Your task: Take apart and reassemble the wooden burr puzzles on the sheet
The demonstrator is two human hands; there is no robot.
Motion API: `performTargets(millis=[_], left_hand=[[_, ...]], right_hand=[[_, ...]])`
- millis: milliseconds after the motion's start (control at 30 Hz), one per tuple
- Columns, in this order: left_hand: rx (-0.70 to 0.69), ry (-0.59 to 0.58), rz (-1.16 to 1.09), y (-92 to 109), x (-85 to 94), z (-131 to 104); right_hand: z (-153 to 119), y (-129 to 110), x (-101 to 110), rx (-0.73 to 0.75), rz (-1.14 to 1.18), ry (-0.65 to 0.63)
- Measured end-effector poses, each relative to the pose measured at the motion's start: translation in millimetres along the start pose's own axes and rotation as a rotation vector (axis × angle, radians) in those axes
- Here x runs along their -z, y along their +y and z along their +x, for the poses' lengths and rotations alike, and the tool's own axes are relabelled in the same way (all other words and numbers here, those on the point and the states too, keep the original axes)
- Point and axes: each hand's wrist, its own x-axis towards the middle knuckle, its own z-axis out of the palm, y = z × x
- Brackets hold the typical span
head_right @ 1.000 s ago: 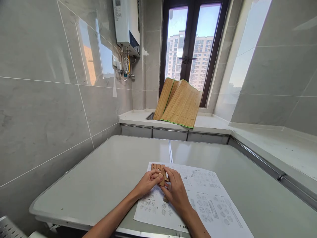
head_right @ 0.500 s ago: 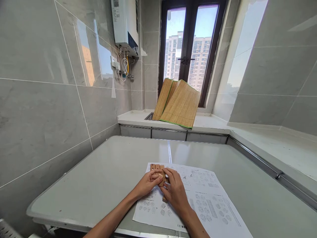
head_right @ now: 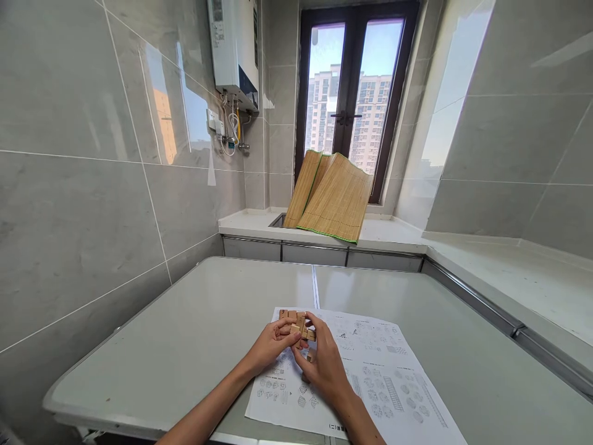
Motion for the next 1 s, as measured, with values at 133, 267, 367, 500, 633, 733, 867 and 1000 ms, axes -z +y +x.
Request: performTargets(millis=[133, 267, 367, 500, 633, 733, 867, 1000], left_hand=[[0.002, -0.008, -0.020, 0.5, -0.4, 0.4], [0.018, -0.009, -0.043, 1.0, -1.1, -0.5], [0.017, 0.000, -0.042, 1.9, -1.2, -1.7], [-0.007, -0.038, -0.018, 3.4, -0.2, -3.0], [-0.017, -0.053, -0.003, 3.3, 1.1, -2.6], [-0.015, -0.048, 0.011, 2.3, 1.6, -2.3], [-0.021, -0.043, 0.002, 1.6, 0.8, -2.7], [-0.001, -0.025, -0.045, 1.2, 0.1, -2.3]], right_hand=[[1.3, 0.6, 0.4, 0.019, 0.002, -0.034], [2.5, -0.5, 1.8, 0.036, -0.011, -0.044], [2.5, -0.7, 2.1, 0.041, -0.020, -0.031], [1.1, 1.3, 1.7, 0.025, -0.027, -0.036], [-0.6, 5.6, 0.8, 0.024, -0.036, -0.048], [-1.2, 6.9, 0.7, 0.035, -0.061, -0.045], [-0.5, 4.1, 2.1, 0.039, -0.086, -0.047], [1.0, 2.9, 3.0, 0.053, -0.110, -0.022]])
